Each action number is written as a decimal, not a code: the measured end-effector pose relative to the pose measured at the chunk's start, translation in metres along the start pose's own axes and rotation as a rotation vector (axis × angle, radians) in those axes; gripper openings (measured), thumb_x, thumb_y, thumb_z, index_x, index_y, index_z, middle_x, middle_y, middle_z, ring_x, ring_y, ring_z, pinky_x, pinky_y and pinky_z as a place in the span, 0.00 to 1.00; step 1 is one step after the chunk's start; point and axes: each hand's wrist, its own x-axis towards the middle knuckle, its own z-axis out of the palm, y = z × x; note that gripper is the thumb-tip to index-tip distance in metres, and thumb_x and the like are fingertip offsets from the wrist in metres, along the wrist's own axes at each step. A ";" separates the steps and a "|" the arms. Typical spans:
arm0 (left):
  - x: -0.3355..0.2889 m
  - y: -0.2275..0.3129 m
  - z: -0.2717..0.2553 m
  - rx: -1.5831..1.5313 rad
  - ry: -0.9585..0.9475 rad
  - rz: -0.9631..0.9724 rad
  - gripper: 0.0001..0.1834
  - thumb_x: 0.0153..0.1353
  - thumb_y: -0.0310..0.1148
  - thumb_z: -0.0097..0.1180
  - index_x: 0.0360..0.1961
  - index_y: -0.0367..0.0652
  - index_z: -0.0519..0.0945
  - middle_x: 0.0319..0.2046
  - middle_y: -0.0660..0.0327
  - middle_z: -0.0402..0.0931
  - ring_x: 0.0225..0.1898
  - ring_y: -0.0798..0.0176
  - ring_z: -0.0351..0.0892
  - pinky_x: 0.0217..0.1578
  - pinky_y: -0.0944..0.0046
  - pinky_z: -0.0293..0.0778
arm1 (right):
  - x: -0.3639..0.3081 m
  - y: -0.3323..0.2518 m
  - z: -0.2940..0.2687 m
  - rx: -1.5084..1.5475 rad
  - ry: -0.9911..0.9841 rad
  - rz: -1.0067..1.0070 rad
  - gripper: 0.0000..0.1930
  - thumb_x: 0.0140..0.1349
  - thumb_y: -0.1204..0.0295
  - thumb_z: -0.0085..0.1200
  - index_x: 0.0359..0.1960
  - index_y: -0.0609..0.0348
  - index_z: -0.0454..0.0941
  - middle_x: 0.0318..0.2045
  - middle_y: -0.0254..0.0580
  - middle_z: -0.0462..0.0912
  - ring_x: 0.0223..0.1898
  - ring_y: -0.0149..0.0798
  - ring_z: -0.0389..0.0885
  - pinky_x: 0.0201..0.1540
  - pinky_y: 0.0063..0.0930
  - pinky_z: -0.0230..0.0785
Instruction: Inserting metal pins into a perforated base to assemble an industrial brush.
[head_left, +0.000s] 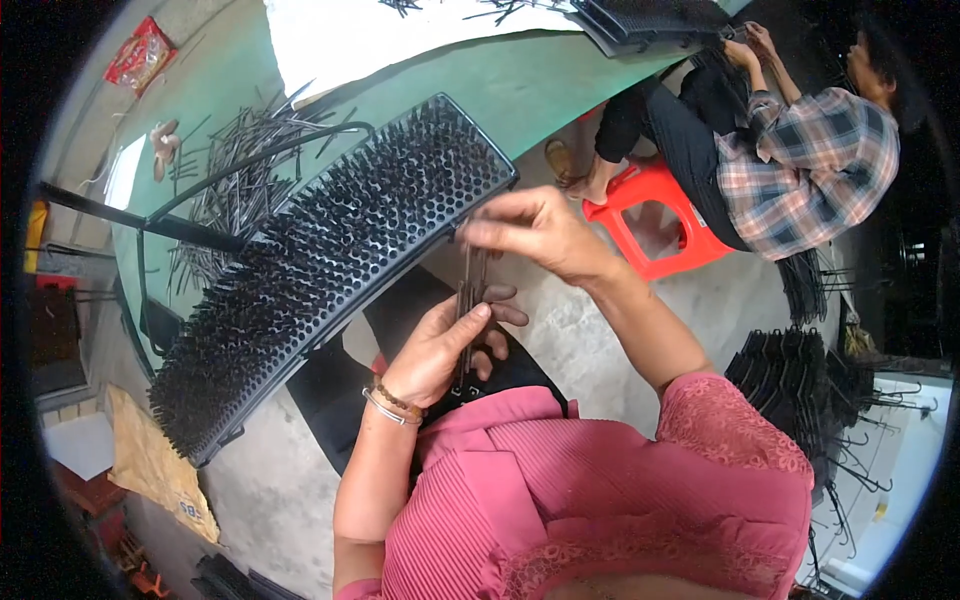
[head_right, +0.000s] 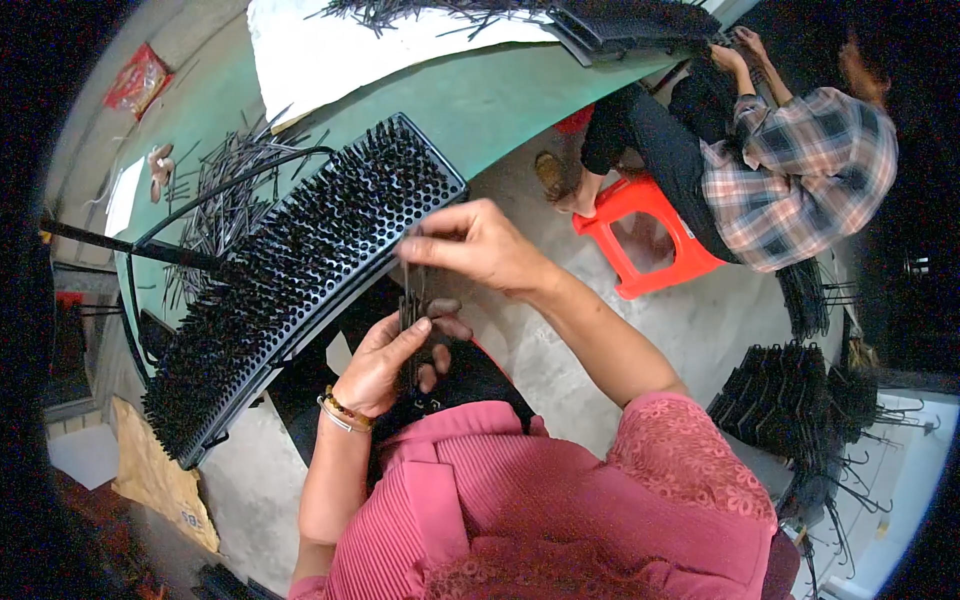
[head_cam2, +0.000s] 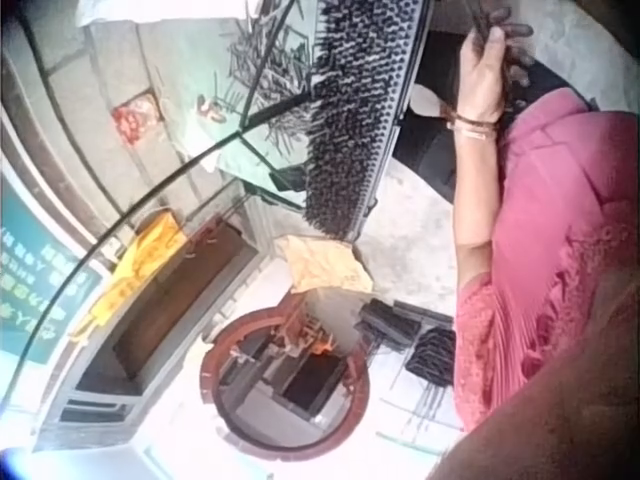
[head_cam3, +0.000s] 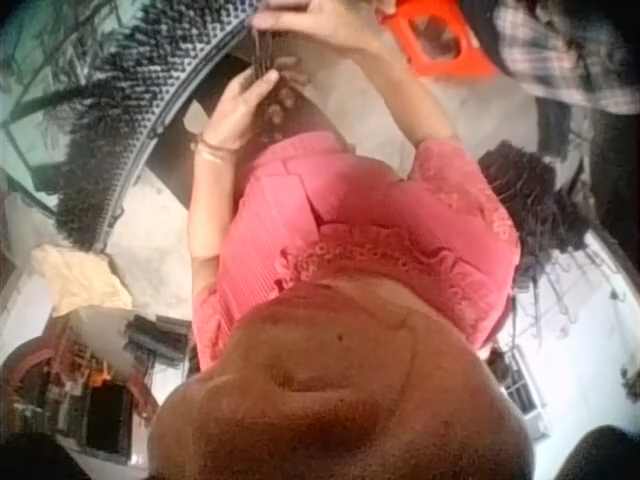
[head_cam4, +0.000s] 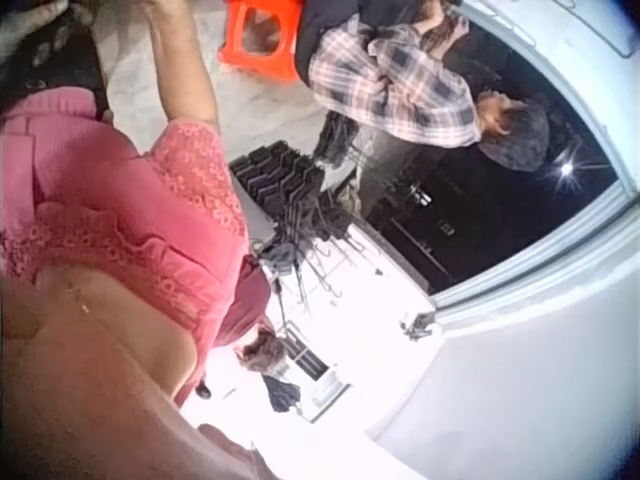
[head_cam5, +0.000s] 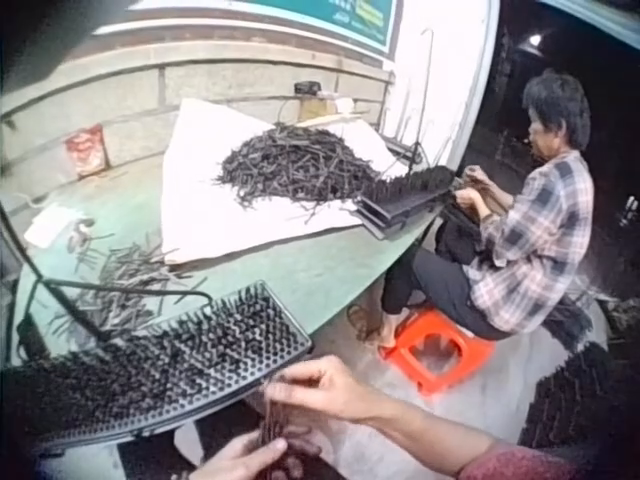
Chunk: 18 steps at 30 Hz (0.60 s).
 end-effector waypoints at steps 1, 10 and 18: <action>-0.001 -0.002 -0.002 0.007 0.017 -0.015 0.20 0.68 0.38 0.44 0.53 0.34 0.67 0.42 0.57 0.74 0.32 0.73 0.71 0.24 0.77 0.69 | 0.001 -0.001 -0.001 0.003 0.079 -0.055 0.10 0.58 0.71 0.58 0.35 0.68 0.81 0.31 0.37 0.82 0.34 0.25 0.77 0.39 0.20 0.70; 0.002 -0.011 -0.008 -0.166 0.190 -0.049 0.18 0.61 0.26 0.42 0.52 0.32 0.69 0.37 0.59 0.73 0.29 0.73 0.67 0.27 0.74 0.66 | 0.039 -0.018 -0.005 -0.475 0.171 -0.519 0.08 0.57 0.75 0.56 0.37 0.65 0.80 0.33 0.38 0.83 0.34 0.28 0.79 0.39 0.21 0.72; 0.000 -0.010 -0.010 -0.203 0.172 -0.026 0.19 0.61 0.26 0.40 0.52 0.29 0.69 0.40 0.56 0.74 0.35 0.67 0.73 0.36 0.67 0.73 | 0.050 -0.004 0.002 -0.746 0.111 -0.744 0.07 0.53 0.74 0.59 0.34 0.61 0.80 0.31 0.42 0.82 0.34 0.38 0.81 0.39 0.27 0.70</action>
